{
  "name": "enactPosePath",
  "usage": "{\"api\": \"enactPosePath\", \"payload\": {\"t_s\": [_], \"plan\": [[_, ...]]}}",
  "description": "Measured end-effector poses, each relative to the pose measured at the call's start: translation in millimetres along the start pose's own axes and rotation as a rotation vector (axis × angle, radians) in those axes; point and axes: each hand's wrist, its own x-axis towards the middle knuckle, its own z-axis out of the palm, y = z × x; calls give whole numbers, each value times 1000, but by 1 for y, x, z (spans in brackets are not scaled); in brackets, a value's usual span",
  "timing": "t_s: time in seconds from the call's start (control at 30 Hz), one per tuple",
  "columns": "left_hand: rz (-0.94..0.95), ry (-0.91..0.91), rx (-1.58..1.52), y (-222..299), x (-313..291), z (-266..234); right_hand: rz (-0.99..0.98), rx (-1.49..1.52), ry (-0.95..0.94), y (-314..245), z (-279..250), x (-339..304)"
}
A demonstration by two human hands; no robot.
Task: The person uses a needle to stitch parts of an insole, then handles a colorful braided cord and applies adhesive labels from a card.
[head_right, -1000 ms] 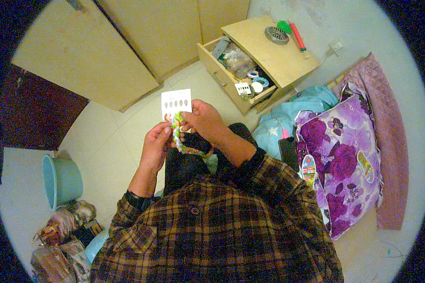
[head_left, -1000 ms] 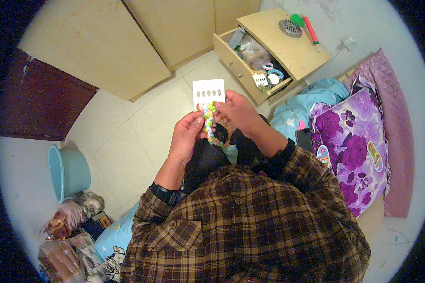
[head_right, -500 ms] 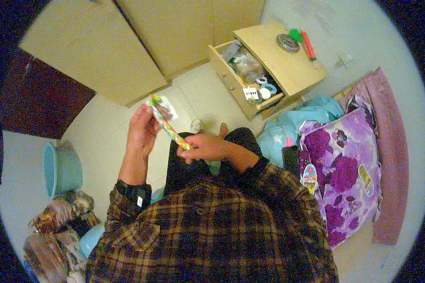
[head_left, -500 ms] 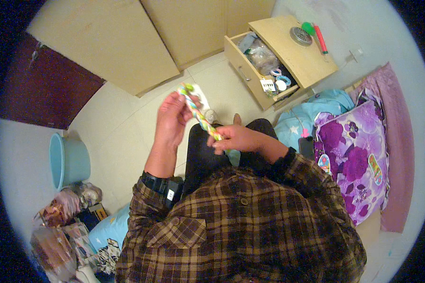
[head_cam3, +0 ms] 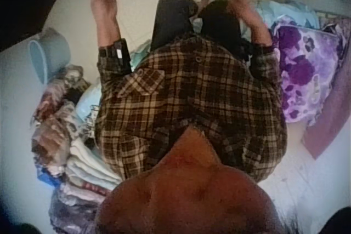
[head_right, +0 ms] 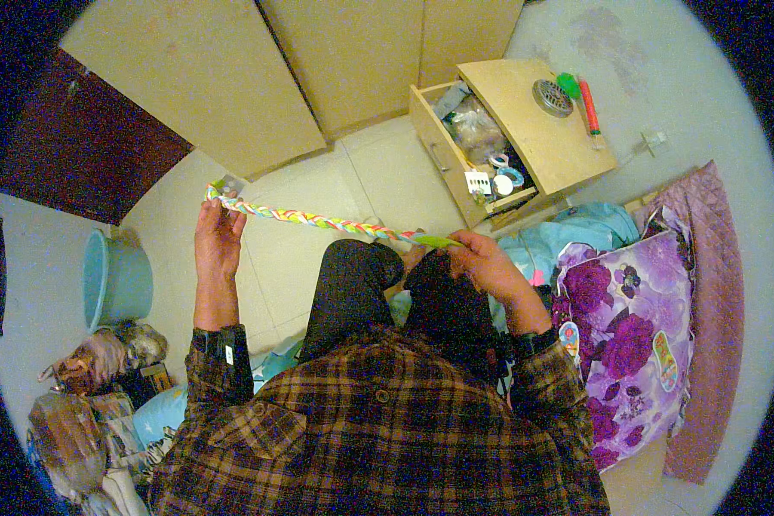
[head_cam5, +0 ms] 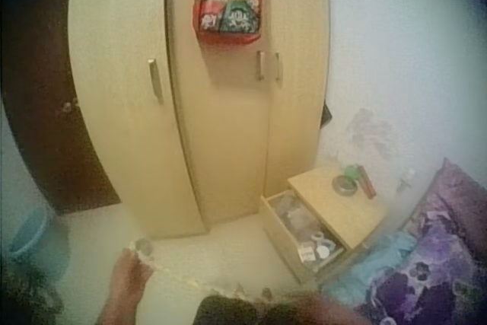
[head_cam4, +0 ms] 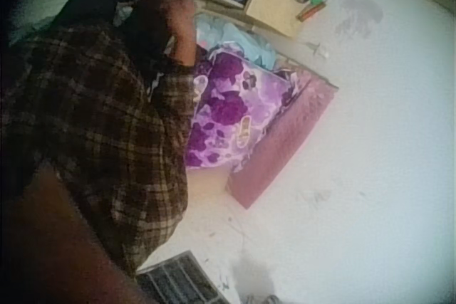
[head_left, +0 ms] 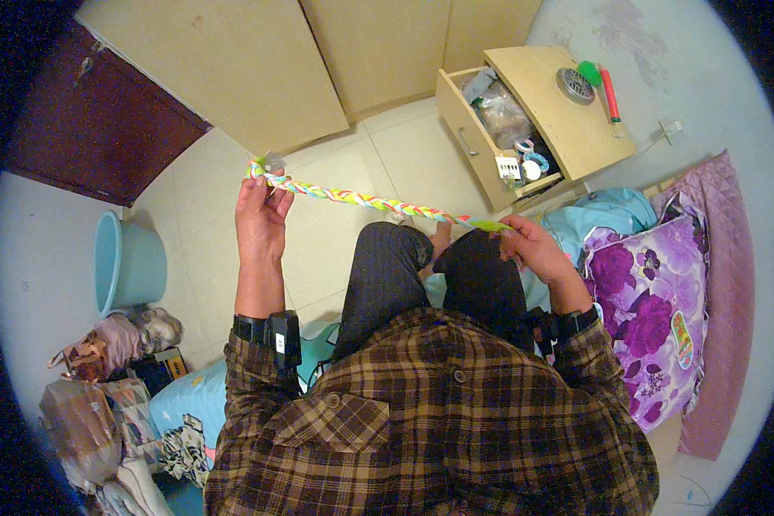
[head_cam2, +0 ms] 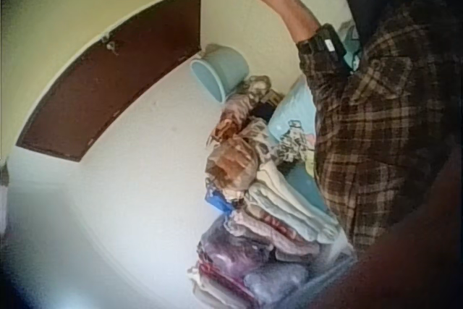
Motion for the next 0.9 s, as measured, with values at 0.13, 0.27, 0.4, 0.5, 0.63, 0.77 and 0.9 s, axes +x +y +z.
{"api": "enactPosePath", "payload": {"t_s": [0.13, 0.27, 0.4, 0.5, 0.63, 0.77, 0.9], "plan": [[-8, -20, 56, -3, -8, -8, -127, 141, 92, 26, -14, 1], [-99, 31, 169, -15, -31, -18, -82, 137, 196, 11, -19, -8], [-242, 95, 292, -47, -62, -51, -178, 49, 298, 5, -19, -19], [-637, -287, 924, -59, -94, -75, -212, -47, 332, 2, -19, -26], [-200, -739, 1442, -69, -95, -38, -483, -398, 247, -7, -13, -34], [116, -950, 984, -76, -87, 77, -457, -295, 132, -26, 8, -43], [-212, -1125, 546, -97, -112, 151, -349, -182, 177, -48, 22, -58]]}}
